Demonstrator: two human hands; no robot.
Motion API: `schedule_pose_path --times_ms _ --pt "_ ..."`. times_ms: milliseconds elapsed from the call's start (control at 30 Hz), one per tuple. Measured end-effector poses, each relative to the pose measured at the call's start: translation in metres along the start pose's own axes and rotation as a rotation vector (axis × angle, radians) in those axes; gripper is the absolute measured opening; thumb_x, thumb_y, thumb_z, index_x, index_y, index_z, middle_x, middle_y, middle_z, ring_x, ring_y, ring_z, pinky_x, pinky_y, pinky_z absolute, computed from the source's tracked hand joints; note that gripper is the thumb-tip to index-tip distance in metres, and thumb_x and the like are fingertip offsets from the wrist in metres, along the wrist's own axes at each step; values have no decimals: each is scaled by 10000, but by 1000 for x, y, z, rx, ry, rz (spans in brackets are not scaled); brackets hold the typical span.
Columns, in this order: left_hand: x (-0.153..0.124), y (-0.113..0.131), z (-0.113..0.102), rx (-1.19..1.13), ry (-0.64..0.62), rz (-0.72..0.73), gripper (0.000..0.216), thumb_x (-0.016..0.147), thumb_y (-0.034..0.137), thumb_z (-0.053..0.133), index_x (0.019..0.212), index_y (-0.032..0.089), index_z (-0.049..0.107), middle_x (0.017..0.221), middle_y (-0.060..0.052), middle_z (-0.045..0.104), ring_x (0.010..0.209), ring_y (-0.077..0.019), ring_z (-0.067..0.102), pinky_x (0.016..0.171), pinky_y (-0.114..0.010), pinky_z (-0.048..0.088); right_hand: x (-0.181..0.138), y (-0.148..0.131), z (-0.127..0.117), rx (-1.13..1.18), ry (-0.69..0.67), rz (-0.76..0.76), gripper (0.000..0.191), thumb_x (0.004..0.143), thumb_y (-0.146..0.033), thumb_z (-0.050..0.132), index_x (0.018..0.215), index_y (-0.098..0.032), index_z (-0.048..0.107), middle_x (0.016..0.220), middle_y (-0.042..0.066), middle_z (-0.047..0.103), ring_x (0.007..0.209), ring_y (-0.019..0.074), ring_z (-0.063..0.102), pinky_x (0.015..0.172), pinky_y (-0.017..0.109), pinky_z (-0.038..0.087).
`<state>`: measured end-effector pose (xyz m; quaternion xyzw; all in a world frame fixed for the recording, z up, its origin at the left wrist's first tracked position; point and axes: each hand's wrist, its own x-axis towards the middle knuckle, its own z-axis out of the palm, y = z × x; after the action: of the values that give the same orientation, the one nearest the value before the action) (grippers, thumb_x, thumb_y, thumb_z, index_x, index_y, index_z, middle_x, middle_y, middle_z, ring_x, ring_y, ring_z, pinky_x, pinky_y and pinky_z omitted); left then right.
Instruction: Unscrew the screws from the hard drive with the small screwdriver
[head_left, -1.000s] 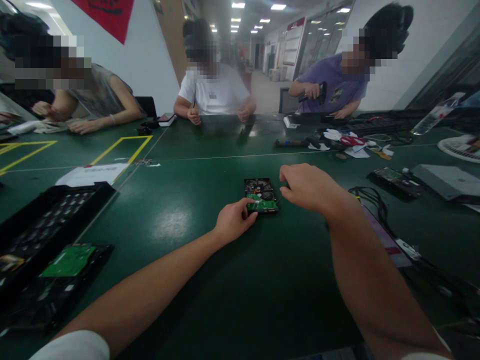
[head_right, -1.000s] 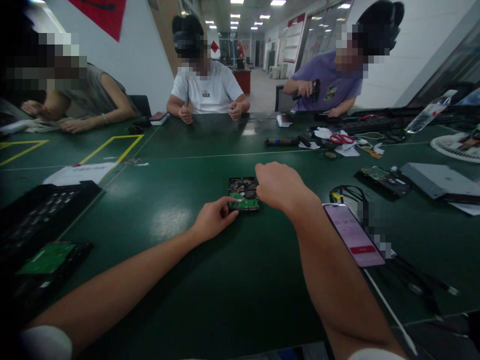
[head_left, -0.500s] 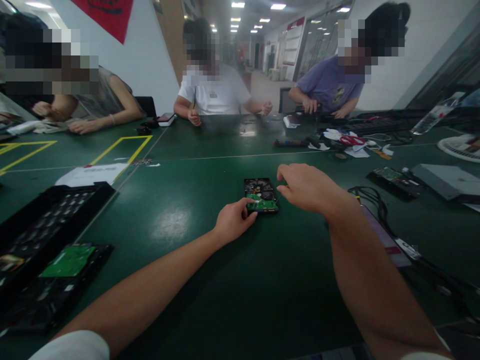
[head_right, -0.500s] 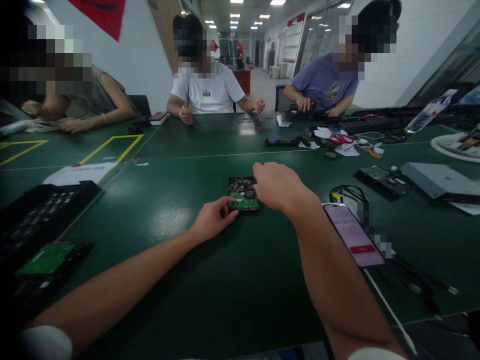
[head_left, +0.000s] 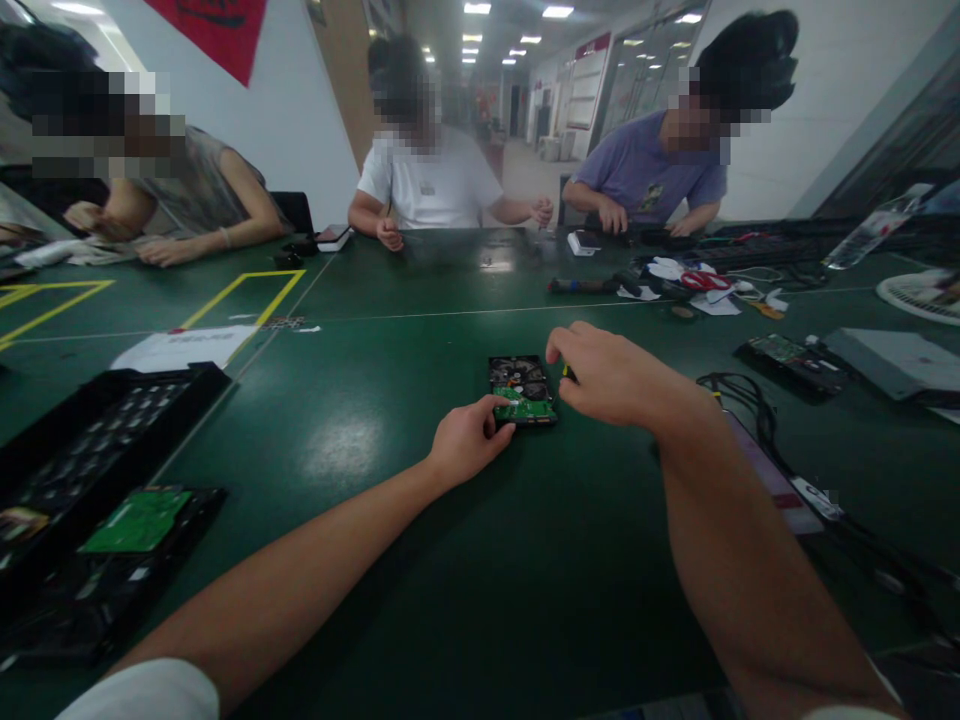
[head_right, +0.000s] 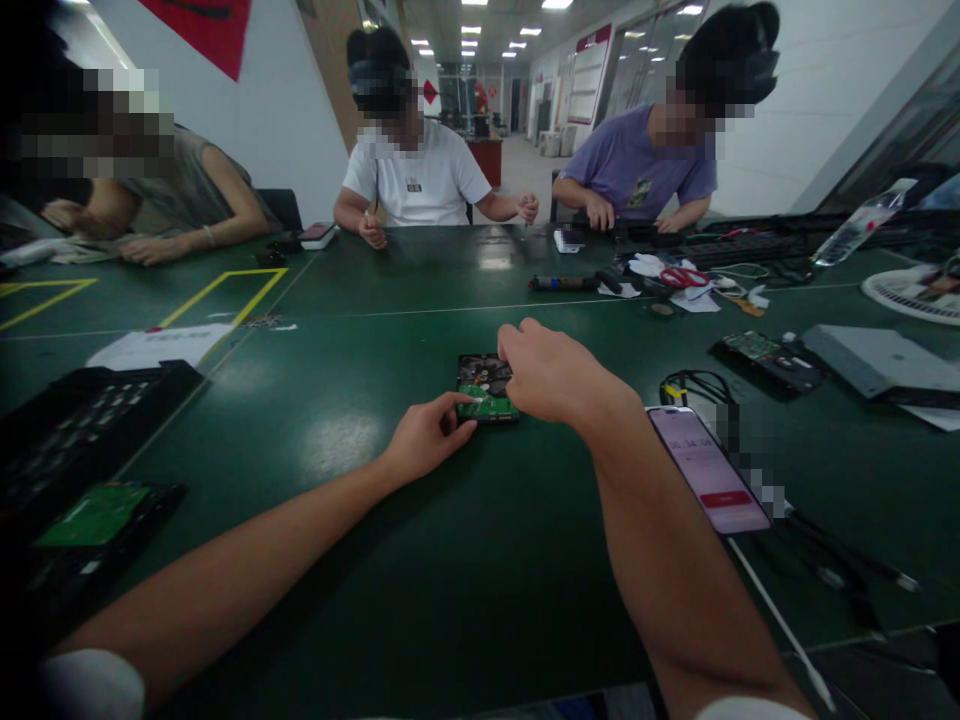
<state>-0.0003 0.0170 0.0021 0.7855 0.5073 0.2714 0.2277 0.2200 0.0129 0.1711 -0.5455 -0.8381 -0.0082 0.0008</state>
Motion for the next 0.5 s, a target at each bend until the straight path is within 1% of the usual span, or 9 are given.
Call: schedule_pose_path --times_ms 33,100,200,267,333,433,500 --pt "0 0 0 -3 1 2 383 953 362 701 1315 239 687 758 33 669 687 -156 640 675 -279 458 0 0 0 7 -3 -13 296 906 -95 554 1180 -181 626 1191 135 699 1066 269 686 894 342 474" --pt "0 -1 0 -6 0 5 380 953 362 700 1313 238 687 757 35 667 679 -155 636 672 -282 457 0 -1 -1 1 -9 -11 275 918 -98 548 1170 -181 624 1177 132 705 1066 267 683 894 341 469" --pt "0 -1 -1 -2 -11 2 391 955 366 700 1323 235 682 757 33 669 686 -160 643 671 -284 458 1 -3 -2 -34 -4 40 177 974 -196 567 1138 -172 626 1169 146 718 1057 290 687 869 359 469" --pt "0 -1 -2 -1 -15 -3 397 955 367 700 1328 232 679 756 31 672 689 -163 646 672 -286 460 2 -3 -1 -52 10 82 163 996 -253 563 1120 -169 628 1150 153 727 1040 300 692 848 368 468" --pt "0 0 -2 0 -14 -7 397 956 366 699 1329 231 678 759 29 674 690 -164 645 670 -285 459 3 -2 0 -42 21 89 164 994 -231 541 1119 -170 627 1136 149 730 1030 294 692 847 365 467" --pt "0 0 -1 3 -11 0 392 957 364 697 1326 232 679 765 29 676 690 -162 645 663 -281 456 3 1 1 29 16 -9 225 938 -138 542 1146 -182 615 1154 126 720 1043 267 686 878 344 466" --pt "0 -1 -1 3 -8 5 396 955 366 700 1328 233 678 763 31 672 689 -160 645 666 -280 460 2 3 3 62 11 -73 267 910 -107 557 1161 -188 605 1162 113 716 1059 257 682 899 335 464"
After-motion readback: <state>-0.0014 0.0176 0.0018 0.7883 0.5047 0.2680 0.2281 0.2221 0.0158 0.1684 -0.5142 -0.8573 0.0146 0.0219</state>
